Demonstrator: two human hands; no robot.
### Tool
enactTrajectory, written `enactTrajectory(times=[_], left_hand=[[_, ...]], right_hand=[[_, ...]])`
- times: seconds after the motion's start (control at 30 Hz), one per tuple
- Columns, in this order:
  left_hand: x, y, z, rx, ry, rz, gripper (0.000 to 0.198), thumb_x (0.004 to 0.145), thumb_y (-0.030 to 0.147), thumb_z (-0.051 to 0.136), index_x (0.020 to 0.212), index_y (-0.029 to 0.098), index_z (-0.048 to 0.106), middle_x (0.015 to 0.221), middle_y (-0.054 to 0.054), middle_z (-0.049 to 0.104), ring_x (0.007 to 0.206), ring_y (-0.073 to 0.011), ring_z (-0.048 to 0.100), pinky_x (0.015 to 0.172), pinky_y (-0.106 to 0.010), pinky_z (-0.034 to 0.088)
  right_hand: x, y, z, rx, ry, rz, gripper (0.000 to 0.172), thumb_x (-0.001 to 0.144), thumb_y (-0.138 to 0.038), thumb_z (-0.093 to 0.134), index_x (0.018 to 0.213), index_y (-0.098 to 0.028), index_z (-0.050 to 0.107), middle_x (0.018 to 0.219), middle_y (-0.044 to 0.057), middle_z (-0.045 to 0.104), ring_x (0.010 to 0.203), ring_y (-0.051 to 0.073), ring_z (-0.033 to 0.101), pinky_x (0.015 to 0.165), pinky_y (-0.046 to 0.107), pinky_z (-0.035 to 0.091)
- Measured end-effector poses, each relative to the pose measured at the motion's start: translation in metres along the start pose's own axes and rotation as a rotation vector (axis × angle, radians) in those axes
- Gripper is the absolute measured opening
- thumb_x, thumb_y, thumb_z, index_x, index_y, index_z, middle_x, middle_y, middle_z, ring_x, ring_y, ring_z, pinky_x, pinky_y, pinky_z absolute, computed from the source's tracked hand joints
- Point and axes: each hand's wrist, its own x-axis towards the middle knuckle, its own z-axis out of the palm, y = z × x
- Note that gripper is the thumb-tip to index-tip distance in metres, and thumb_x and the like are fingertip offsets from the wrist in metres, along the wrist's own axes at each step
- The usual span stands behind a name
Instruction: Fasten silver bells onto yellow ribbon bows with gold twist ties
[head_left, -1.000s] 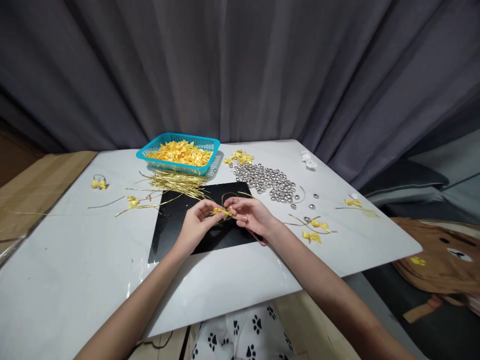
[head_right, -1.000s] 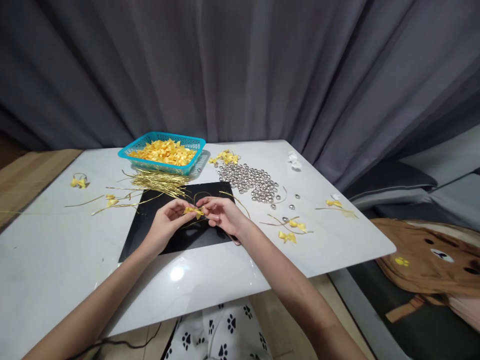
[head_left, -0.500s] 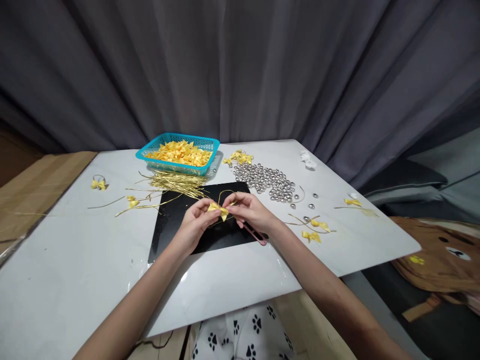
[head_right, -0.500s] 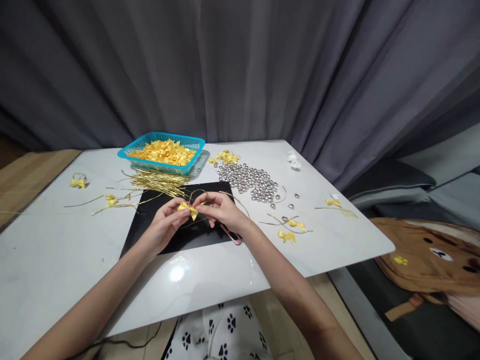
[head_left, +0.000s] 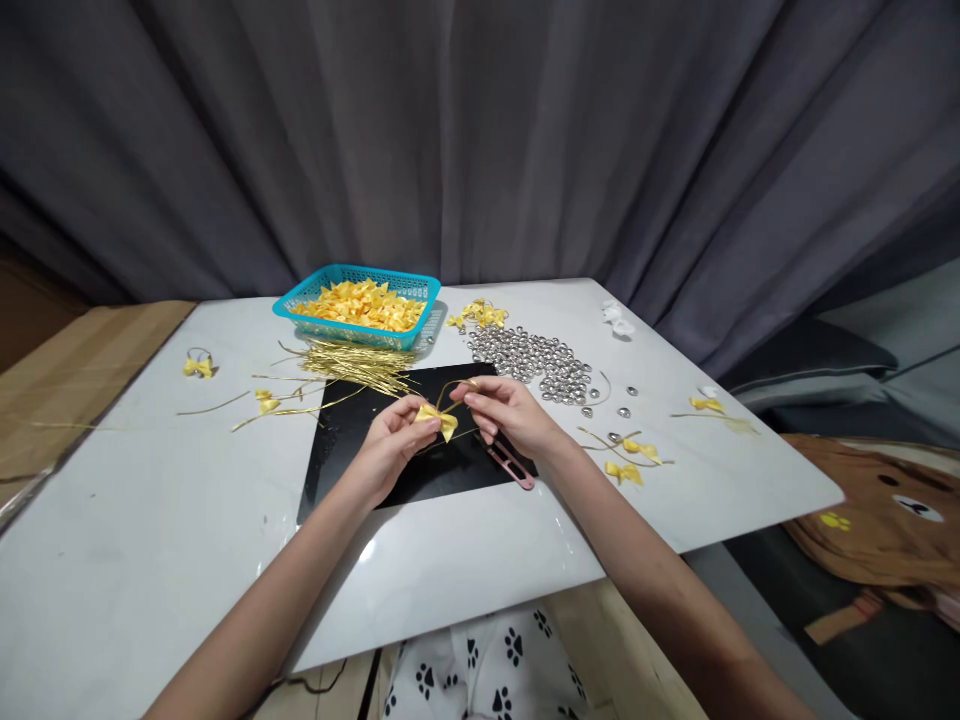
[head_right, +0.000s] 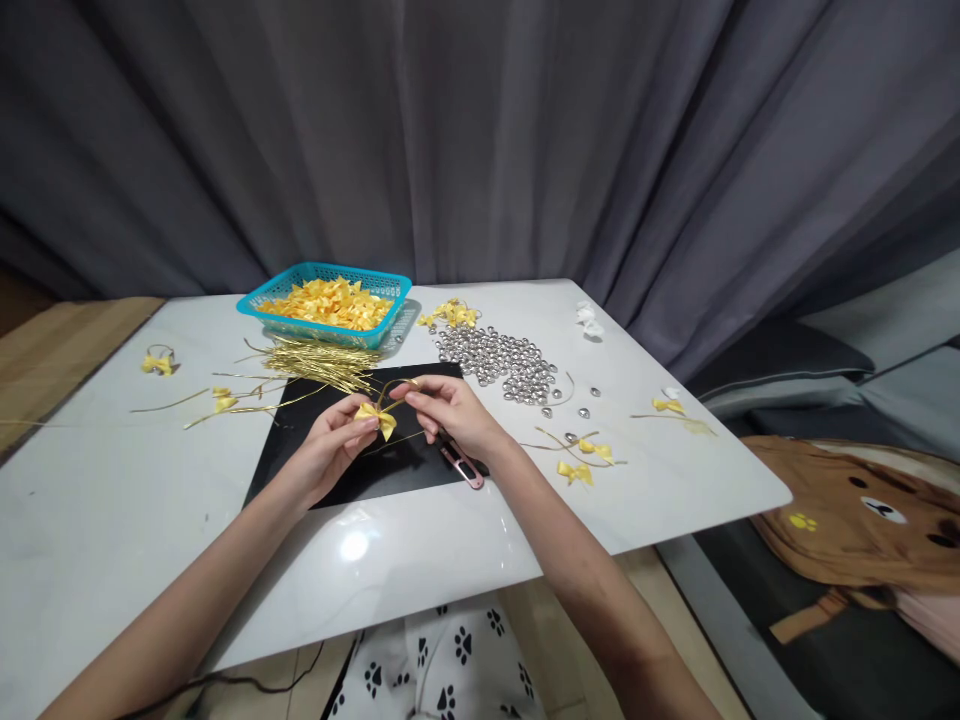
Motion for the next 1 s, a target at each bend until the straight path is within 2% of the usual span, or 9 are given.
enactTrajectory(times=[0.07, 0.13, 0.3, 0.53, 0.73, 1.0], left_hand=[[0.0006, -0.0002, 0.0001, 0.000, 0.006, 0.000, 0.029, 0.053, 0.017, 0.083, 0.074, 0.015, 0.062, 0.066, 0.004, 0.065, 0.062, -0.0048, 0.061, 0.061, -0.010, 0.049], [0.0007, -0.0002, 0.0005, 0.000, 0.009, -0.006, 0.030, 0.053, 0.017, 0.083, 0.074, 0.015, 0.062, 0.066, 0.004, 0.065, 0.061, -0.0048, 0.061, 0.061, -0.011, 0.049], [-0.0004, 0.0010, 0.0016, -0.012, 0.022, -0.013, 0.030, 0.051, 0.016, 0.083, 0.072, 0.015, 0.062, 0.065, 0.004, 0.065, 0.060, -0.0052, 0.061, 0.060, -0.011, 0.049], [0.0018, -0.0014, -0.0023, -0.016, -0.007, -0.016, 0.028, 0.054, 0.015, 0.082, 0.074, 0.015, 0.063, 0.068, 0.004, 0.065, 0.061, -0.0052, 0.062, 0.061, -0.011, 0.049], [0.0020, -0.0040, -0.0044, 0.015, -0.039, -0.017, 0.026, 0.057, 0.017, 0.081, 0.075, 0.016, 0.063, 0.072, 0.004, 0.065, 0.065, -0.0055, 0.062, 0.064, -0.012, 0.050], [-0.0010, -0.0024, -0.0004, 0.192, -0.084, 0.024, 0.025, 0.058, 0.019, 0.081, 0.072, 0.015, 0.061, 0.065, 0.003, 0.063, 0.061, -0.0072, 0.059, 0.060, -0.015, 0.047]], right_hand=[[0.0006, -0.0014, 0.0006, 0.066, 0.069, -0.002, 0.020, 0.070, -0.026, 0.071, 0.086, -0.016, 0.067, 0.077, -0.001, 0.065, 0.037, -0.001, 0.035, 0.036, 0.014, 0.039], [0.0012, -0.0027, 0.0008, 0.107, 0.110, 0.015, 0.024, 0.066, -0.023, 0.074, 0.088, -0.015, 0.067, 0.082, 0.002, 0.068, 0.036, -0.002, 0.034, 0.035, 0.013, 0.037], [0.0026, -0.0035, -0.0023, 0.153, 0.128, 0.039, 0.020, 0.066, -0.022, 0.074, 0.083, -0.015, 0.068, 0.076, 0.002, 0.070, 0.034, -0.002, 0.034, 0.035, 0.012, 0.034], [0.0026, -0.0056, -0.0014, 0.251, 0.066, 0.085, 0.015, 0.071, -0.026, 0.069, 0.082, -0.016, 0.068, 0.074, -0.003, 0.064, 0.036, -0.001, 0.033, 0.035, 0.013, 0.035], [0.0025, -0.0055, -0.0010, 0.291, 0.043, 0.140, 0.019, 0.068, -0.027, 0.072, 0.081, -0.015, 0.067, 0.070, -0.003, 0.061, 0.038, 0.000, 0.034, 0.034, 0.013, 0.033], [0.0015, -0.0081, 0.0014, 0.268, 0.078, 0.154, 0.016, 0.074, -0.030, 0.066, 0.074, -0.014, 0.062, 0.068, -0.004, 0.056, 0.038, 0.000, 0.030, 0.036, 0.013, 0.035]])
